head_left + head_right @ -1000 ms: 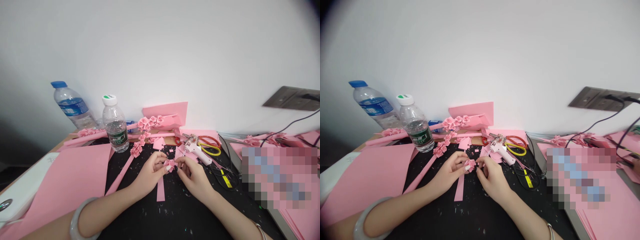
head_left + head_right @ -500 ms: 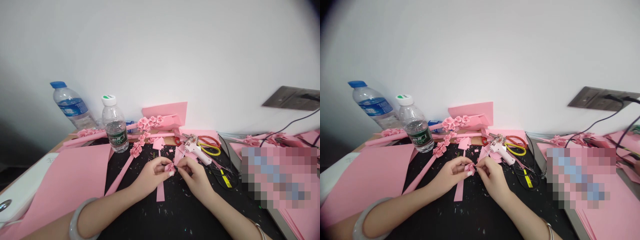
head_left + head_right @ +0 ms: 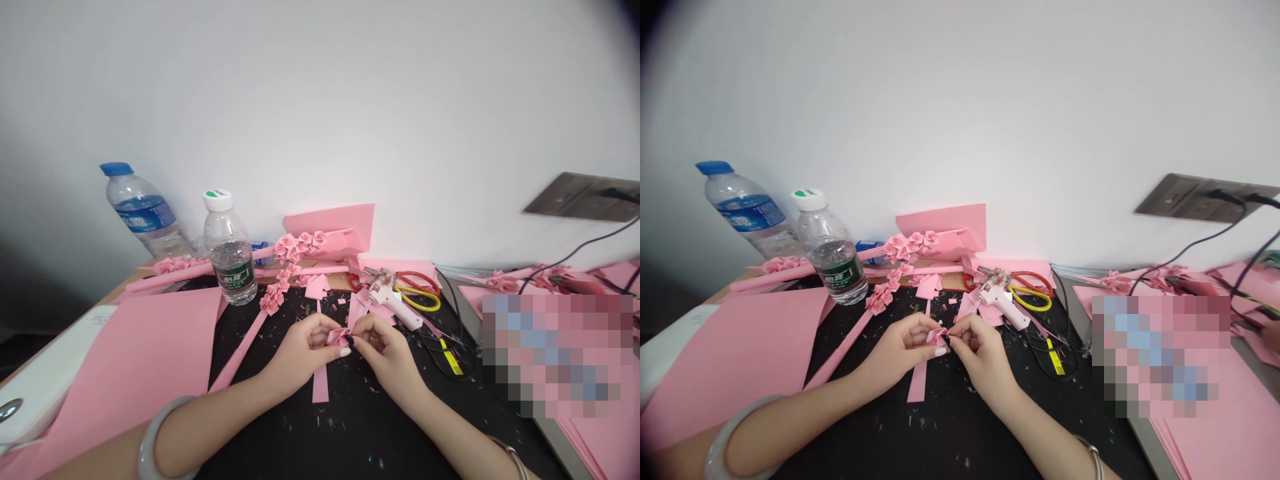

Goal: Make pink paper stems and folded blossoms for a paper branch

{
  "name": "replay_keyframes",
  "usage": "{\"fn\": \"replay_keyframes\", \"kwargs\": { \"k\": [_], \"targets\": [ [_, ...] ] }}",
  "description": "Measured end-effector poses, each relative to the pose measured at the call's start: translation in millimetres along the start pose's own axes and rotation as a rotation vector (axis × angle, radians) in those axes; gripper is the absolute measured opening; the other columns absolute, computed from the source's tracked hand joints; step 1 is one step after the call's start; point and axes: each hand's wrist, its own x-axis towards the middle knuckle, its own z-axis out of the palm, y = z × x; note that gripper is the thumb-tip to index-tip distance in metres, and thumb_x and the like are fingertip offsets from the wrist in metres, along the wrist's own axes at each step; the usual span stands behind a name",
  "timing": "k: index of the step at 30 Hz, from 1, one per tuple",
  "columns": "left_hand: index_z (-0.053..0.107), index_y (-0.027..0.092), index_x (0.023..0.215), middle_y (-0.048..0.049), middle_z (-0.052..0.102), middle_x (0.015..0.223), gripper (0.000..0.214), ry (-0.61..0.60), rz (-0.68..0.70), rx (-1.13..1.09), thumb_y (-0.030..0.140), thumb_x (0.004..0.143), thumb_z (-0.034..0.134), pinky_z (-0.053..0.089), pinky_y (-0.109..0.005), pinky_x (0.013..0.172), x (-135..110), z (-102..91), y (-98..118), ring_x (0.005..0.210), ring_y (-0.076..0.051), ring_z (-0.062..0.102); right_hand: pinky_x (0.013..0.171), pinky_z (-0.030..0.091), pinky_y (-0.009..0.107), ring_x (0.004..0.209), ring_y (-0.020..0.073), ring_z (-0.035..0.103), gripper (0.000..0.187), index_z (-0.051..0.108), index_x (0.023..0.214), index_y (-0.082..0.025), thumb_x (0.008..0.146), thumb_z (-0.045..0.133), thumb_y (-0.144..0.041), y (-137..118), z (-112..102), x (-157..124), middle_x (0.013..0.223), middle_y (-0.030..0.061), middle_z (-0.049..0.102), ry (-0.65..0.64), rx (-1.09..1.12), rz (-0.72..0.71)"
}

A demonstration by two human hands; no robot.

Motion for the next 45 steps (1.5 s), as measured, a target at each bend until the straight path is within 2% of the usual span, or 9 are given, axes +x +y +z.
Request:
{"fn": "replay_keyframes", "kwargs": {
  "k": [4,11,17,25,29,35,38,41,45],
  "targets": [
    [0.057,0.013,0.082,-0.0014,0.066,0.079,0.025,0.002,-0.001,-0.031,0.015,0.064,0.074,0.048,-0.028,0.079,0.7,0.2,-0.2,0.081,-0.015,0.063,0.056,0.034,0.024,0.063,0.0126,0.045,0.016,0.054,0.067,-0.018,0.080,0.060,-0.025,0.9,1.0,1.8,0.068,-0.0009,0.049,0.033,0.118,0.033],
    [0.059,0.014,0.085,-0.0033,0.069,0.084,0.026,-0.038,-0.008,-0.063,0.015,0.064,0.075,0.048,-0.028,0.080,-0.2,0.8,-0.3,0.084,-0.016,0.065,0.044,0.017,0.022,0.047,0.0065,0.024,0.029,0.045,0.066,-0.018,0.084,0.056,-0.037,6.4,4.6,1.3,0.056,-0.0073,0.032,-0.043,0.397,0.226],
    [0.060,0.014,0.083,-0.0028,0.070,0.083,0.025,-0.036,-0.013,-0.071,0.014,0.064,0.075,0.049,-0.028,0.079,-1.4,1.3,1.1,0.083,-0.016,0.065,0.042,0.015,0.022,0.046,0.0054,0.022,0.029,0.046,0.069,-0.017,0.080,0.060,-0.039,7.0,5.8,1.7,0.056,-0.0080,0.032,-0.041,0.455,0.265],
    [0.061,0.014,0.084,-0.0030,0.070,0.085,0.026,-0.096,-0.014,-0.080,0.015,0.063,0.076,0.049,-0.028,0.080,-0.1,-1.1,-0.6,0.084,-0.016,0.065,0.041,0.010,0.022,0.042,0.0043,0.019,0.034,0.042,0.065,-0.017,0.080,0.060,-0.042,7.8,-2.7,5.3,0.052,-0.0086,0.033,-0.197,0.528,0.342],
    [0.061,0.014,0.085,-0.0041,0.069,0.086,0.025,-0.091,-0.008,-0.072,0.017,0.064,0.075,0.049,-0.030,0.080,1.1,-2.1,-2.3,0.085,-0.018,0.065,0.040,0.013,0.021,0.043,0.0049,0.021,0.030,0.044,0.069,-0.018,0.080,0.060,-0.041,6.9,-2.4,5.5,0.053,-0.0085,0.033,-0.150,0.452,0.320],
    [0.059,0.015,0.098,-0.0054,0.067,0.096,0.033,-0.046,0.016,-0.031,0.018,0.068,0.072,0.046,-0.032,0.086,1.6,-1.9,-3.4,0.093,-0.019,0.062,0.044,0.026,0.022,0.051,0.0088,0.034,0.017,0.052,0.081,-0.020,0.083,0.056,-0.036,2.2,-4.2,2.9,0.067,-0.0035,0.044,0.039,0.251,0.095],
    [0.056,0.016,0.092,-0.0035,0.066,0.089,0.030,-0.027,0.006,-0.036,0.019,0.067,0.073,0.046,-0.031,0.082,1.0,-0.7,-0.8,0.088,-0.018,0.062,0.050,0.031,0.024,0.057,0.0117,0.040,0.013,0.057,0.082,-0.020,0.080,0.060,-0.033,0.5,-5.0,2.2,0.069,-0.0014,0.047,0.010,0.138,0.038],
    [0.056,0.015,0.086,-0.0017,0.065,0.083,0.026,-0.039,0.000,-0.032,0.018,0.066,0.072,0.047,-0.029,0.080,0.2,0.4,2.3,0.084,-0.016,0.062,0.052,0.032,0.025,0.057,0.0123,0.041,0.011,0.059,0.077,-0.019,0.079,0.061,-0.030,0.0,-4.5,2.1,0.067,-0.0012,0.048,-0.018,0.059,0.029],
    [0.056,0.015,0.087,-0.0014,0.064,0.083,0.026,-0.043,-0.015,-0.030,0.016,0.066,0.072,0.046,-0.029,0.080,0.0,0.4,0.5,0.083,-0.015,0.061,0.053,0.031,0.025,0.056,0.0121,0.040,0.018,0.056,0.067,-0.018,0.080,0.059,-0.030,-0.6,-4.2,3.3,0.063,-0.0019,0.047,-0.029,0.061,0.052]
  ]
}}
